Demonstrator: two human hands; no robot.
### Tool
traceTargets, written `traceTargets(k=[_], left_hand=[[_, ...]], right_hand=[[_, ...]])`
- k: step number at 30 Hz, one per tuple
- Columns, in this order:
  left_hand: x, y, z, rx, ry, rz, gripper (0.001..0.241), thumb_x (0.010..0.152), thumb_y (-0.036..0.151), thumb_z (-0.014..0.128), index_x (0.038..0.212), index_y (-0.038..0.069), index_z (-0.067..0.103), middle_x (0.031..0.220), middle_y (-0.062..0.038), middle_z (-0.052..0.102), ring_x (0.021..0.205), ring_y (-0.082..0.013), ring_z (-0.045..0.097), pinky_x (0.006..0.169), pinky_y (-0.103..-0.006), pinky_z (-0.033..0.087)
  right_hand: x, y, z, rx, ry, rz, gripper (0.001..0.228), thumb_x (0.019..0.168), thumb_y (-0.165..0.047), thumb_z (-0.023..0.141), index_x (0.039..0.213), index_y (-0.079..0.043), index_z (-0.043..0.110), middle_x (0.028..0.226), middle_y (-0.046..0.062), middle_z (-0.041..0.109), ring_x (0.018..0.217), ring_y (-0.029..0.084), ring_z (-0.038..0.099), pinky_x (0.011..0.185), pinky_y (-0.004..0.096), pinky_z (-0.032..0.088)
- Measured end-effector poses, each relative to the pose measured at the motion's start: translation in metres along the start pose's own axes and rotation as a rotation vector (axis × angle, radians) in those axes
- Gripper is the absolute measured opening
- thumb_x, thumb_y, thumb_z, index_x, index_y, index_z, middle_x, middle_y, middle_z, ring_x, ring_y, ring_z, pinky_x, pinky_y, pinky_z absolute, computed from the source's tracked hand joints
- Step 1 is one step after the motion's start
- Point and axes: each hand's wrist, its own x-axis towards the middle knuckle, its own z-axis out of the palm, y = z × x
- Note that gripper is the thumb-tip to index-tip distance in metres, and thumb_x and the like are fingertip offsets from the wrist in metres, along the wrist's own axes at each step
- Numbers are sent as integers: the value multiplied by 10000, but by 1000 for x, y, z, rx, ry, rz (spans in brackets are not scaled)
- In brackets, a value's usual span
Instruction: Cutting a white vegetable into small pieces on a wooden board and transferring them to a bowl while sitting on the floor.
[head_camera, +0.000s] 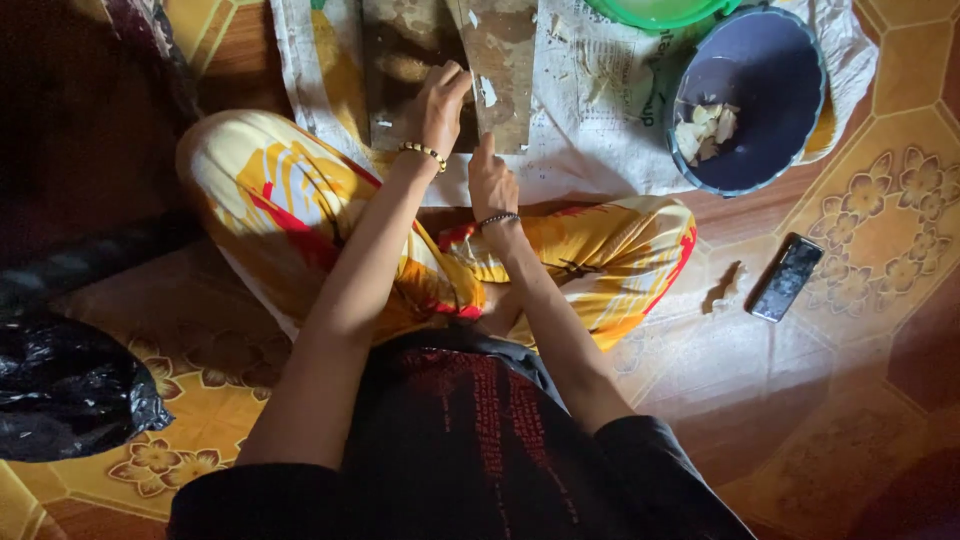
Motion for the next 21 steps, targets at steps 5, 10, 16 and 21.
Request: traceTargets(k=[5, 10, 16, 21], left_hand=[[-60, -94, 85, -98, -181, -107, 772, 777, -195, 590, 1470, 89, 400, 1372, -199, 540, 1164, -438, 575, 1005, -497, 502], [-17, -51, 29, 432, -345, -52, 635, 721, -90, 758, 1244, 121, 465, 998, -80, 653, 835, -256, 645, 690, -374, 562], [-2, -59, 23, -291, -147, -257, 363, 805, -34, 684, 1119, 122, 590, 976, -71, 651, 787, -217, 648, 601, -295, 568], [2, -45, -2, -1187, -286, -663, 264, 999, -7, 676, 1207, 157, 685, 1048, -55, 707, 915, -162, 654, 778, -314, 626]], right_hand=[[7, 32, -4, 369, 41, -100, 226, 1033, -193, 533, 1208, -84, 443, 776, 217, 722, 601, 413, 689, 516, 545, 473], [0, 65, -24, 860, -138, 118, 219, 1075, -301, 474, 1247, -165, 479, 668, 27, 579, 479, 165, 521, 402, 323, 435], [-35, 34, -96, 1391, -160, 257, 348, 1030, -446, 497, 1040, -99, 514, 682, 27, 539, 465, 101, 427, 452, 266, 421], [-39, 36, -87, 1464, -132, 308, 436, 1007, -506, 494, 1063, -80, 565, 716, 36, 557, 476, 103, 423, 463, 271, 438]])
